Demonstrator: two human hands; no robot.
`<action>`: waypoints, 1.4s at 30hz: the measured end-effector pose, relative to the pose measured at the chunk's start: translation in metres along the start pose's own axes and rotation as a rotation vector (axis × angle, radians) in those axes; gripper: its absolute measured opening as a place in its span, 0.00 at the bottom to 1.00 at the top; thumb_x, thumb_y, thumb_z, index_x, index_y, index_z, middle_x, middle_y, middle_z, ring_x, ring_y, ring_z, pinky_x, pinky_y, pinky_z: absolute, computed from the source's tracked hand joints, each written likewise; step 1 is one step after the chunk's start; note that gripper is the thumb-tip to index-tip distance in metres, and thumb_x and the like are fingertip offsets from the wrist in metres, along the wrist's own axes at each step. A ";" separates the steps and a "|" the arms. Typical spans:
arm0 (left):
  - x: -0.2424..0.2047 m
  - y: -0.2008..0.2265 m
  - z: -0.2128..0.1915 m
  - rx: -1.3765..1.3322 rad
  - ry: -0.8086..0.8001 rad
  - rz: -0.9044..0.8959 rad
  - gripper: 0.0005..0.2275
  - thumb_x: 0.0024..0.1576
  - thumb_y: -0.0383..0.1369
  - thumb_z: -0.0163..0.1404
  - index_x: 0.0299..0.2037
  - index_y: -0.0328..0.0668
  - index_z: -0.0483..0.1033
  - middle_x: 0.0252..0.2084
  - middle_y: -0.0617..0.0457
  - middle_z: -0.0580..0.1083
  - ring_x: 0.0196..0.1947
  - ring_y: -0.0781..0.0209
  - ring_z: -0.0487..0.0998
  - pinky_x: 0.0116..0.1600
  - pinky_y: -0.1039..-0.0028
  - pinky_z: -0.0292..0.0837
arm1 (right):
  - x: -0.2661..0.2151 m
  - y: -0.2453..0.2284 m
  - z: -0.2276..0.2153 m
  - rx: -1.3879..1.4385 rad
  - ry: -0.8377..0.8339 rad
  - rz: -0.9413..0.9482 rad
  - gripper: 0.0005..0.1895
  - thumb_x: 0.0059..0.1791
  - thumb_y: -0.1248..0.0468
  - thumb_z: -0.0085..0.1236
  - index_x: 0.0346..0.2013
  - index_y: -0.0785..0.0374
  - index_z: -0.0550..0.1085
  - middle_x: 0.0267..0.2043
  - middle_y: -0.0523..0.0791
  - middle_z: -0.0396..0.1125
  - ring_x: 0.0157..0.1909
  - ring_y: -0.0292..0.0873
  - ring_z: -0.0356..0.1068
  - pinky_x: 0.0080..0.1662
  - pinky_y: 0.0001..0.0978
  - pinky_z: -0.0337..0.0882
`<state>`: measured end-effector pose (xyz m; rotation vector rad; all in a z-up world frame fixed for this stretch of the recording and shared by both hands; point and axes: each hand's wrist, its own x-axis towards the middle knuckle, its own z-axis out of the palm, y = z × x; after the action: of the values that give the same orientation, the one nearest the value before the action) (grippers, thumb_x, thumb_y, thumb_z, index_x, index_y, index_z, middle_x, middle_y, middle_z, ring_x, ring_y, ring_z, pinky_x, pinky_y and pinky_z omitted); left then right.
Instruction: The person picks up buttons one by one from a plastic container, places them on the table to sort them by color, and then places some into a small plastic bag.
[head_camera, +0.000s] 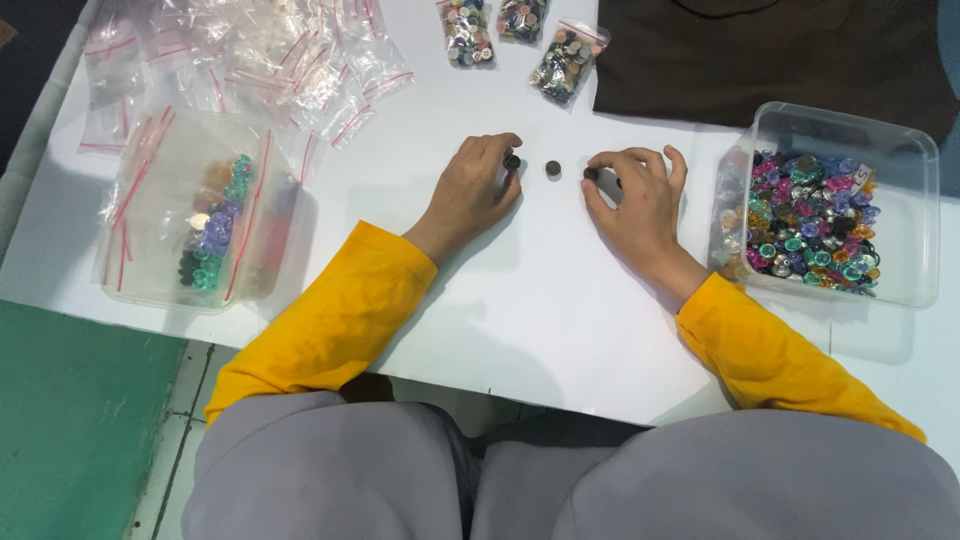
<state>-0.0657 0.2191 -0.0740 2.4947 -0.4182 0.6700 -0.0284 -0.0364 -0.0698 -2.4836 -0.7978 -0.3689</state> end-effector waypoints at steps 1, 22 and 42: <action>0.000 0.000 -0.001 0.000 0.000 -0.001 0.17 0.56 0.25 0.57 0.56 0.40 0.70 0.40 0.46 0.77 0.45 0.53 0.80 0.52 0.69 0.79 | 0.000 -0.001 -0.001 0.000 -0.001 0.000 0.11 0.55 0.64 0.63 0.52 0.57 0.75 0.47 0.46 0.75 0.60 0.48 0.66 0.67 0.61 0.35; 0.025 0.045 0.039 0.015 0.150 0.304 0.23 0.45 0.33 0.65 0.52 0.48 0.73 0.49 0.49 0.73 0.51 0.49 0.76 0.50 0.62 0.74 | -0.027 -0.023 -0.038 0.238 0.203 -0.199 0.08 0.55 0.69 0.56 0.48 0.66 0.70 0.55 0.54 0.66 0.61 0.58 0.65 0.63 0.55 0.60; 0.130 0.215 0.137 0.103 -0.543 0.431 0.04 0.41 0.31 0.63 0.25 0.46 0.83 0.22 0.50 0.78 0.27 0.46 0.80 0.45 0.59 0.58 | -0.049 0.073 -0.181 0.044 -0.355 0.429 0.15 0.45 0.62 0.69 0.43 0.67 0.80 0.36 0.59 0.75 0.45 0.68 0.74 0.47 0.56 0.72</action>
<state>0.0053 -0.0529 -0.0200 2.6867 -1.1680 0.1472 -0.0411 -0.2075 0.0353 -2.6228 -0.3713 0.2441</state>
